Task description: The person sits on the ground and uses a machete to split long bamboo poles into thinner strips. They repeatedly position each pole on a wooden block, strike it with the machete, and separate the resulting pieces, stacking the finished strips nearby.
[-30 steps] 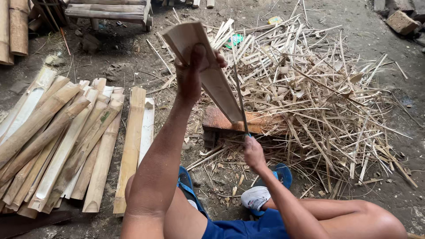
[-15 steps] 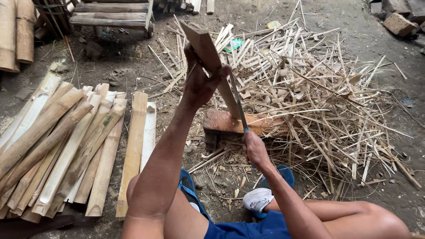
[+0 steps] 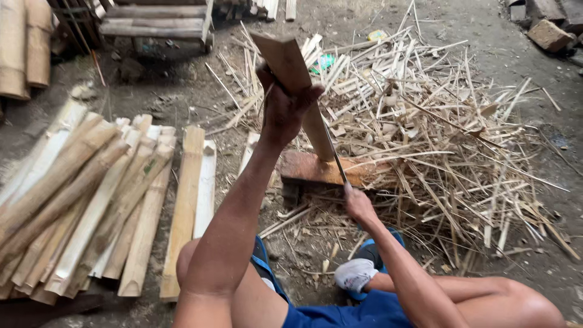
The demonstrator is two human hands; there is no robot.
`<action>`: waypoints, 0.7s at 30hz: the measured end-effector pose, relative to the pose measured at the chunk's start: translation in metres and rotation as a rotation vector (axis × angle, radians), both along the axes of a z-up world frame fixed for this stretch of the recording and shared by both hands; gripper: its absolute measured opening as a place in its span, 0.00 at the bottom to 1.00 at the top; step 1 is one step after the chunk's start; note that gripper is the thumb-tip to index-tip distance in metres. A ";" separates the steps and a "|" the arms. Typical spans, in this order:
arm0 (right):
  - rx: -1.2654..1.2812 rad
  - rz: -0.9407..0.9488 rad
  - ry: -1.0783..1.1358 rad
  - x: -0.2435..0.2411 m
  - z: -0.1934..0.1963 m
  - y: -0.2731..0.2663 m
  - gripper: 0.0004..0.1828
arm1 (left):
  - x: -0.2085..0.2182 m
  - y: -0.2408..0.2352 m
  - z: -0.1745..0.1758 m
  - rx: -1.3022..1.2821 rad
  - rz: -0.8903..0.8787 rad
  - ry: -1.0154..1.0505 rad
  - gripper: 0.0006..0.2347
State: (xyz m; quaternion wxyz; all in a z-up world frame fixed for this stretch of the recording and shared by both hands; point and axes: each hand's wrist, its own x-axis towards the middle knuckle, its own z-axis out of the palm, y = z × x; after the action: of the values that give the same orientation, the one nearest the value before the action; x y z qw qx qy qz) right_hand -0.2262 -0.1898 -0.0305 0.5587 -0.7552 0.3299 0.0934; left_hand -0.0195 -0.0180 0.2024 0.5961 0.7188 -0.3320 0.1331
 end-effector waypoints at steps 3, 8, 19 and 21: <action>0.048 0.069 -0.340 0.006 0.042 0.017 0.28 | -0.010 -0.009 -0.001 -0.260 0.033 -0.008 0.38; -0.082 0.079 -0.594 0.016 0.031 0.056 0.28 | -0.008 -0.002 0.001 -0.322 0.041 0.006 0.37; 0.326 -0.234 0.020 -0.030 -0.129 -0.009 0.31 | 0.002 0.020 -0.075 -0.041 -0.030 0.060 0.15; 0.334 -0.259 0.070 -0.038 -0.126 0.002 0.32 | 0.000 0.020 -0.083 0.085 -0.031 0.101 0.11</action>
State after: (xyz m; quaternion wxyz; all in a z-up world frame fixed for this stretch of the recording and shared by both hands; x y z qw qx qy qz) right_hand -0.2643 -0.1883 -0.1561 0.6714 -0.5998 0.4234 0.1006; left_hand -0.0193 0.0023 0.1194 0.5829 0.7442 -0.3180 0.0732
